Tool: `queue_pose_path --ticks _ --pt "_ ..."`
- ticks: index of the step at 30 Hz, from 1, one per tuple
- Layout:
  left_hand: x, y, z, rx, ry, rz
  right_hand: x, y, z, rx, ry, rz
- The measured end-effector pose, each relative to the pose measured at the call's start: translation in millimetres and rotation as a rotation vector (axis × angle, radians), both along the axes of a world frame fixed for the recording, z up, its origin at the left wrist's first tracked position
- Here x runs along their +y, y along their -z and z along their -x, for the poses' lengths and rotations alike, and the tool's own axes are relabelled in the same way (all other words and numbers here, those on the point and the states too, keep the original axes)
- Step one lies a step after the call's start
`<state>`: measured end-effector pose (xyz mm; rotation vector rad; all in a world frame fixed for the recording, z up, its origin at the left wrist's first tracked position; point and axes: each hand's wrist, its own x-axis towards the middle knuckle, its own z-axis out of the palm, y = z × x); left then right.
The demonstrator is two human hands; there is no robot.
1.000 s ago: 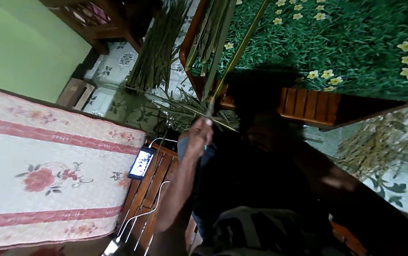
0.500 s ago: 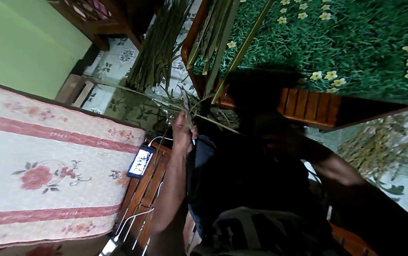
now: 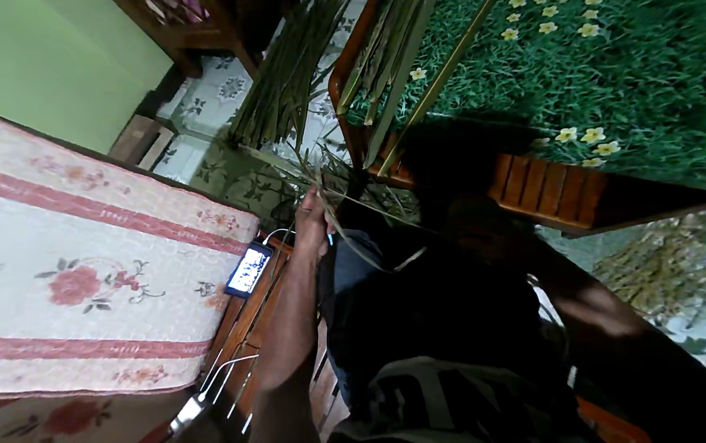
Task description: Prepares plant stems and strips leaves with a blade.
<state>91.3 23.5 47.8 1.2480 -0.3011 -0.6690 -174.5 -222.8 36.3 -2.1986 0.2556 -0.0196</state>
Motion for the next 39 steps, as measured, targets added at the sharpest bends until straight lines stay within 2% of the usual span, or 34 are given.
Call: queue_pose_path --ticks 9,13,15,17,19,20,22,25,27,28,30,31,33,35,37,39 --pt "-8 -18 -66 -0.028 -0.035 0.001 -40 7 49 0.108 0.099 0.043" --pt "-14 -31 -93 -0.001 -0.148 -0.054 -48 10 72 0.129 0.211 -0.081" --pt "-11 -31 -110 -0.057 -0.229 -0.225 -49 13 83 0.155 0.26 -0.154" --pt "-3 -22 -123 -0.276 -0.218 -0.612 -47 20 88 0.166 0.261 -0.163" --pt "9 1 -134 -0.416 -0.108 -0.949 -44 27 85 0.191 0.257 -0.178" --pt "16 15 -139 -0.446 -0.072 -1.05 -41 29 81 0.2 0.255 -0.171" --pt "33 43 -140 -0.427 -0.073 -1.12 -35 29 70 0.23 0.246 -0.171" --pt "43 55 -120 -0.238 -0.249 -0.998 -26 19 48 0.27 0.246 -0.197" --pt "42 56 -97 -0.128 -0.347 -0.75 -21 11 31 0.267 0.222 -0.19" --pt "38 55 -82 -0.056 -0.346 -0.548 -19 7 22 0.267 0.212 -0.192" --pt "25 48 -39 0.055 -0.159 -0.242 -12 3 4 0.269 0.193 -0.219" --pt "17 45 -12 0.069 -0.017 -0.179 -7 2 -4 0.245 0.168 -0.232" --pt "-3 40 42 0.041 0.246 -0.165 5 -5 -22 0.238 0.096 -0.229" --pt "-21 32 83 0.02 0.419 -0.19 19 -18 -37 0.259 0.035 -0.206" --pt "-31 30 99 0.04 0.467 -0.165 28 -18 -45 0.232 -0.007 -0.174" --pt "-31 27 90 0.079 0.395 -0.117 30 -11 -45 0.16 -0.03 -0.128"
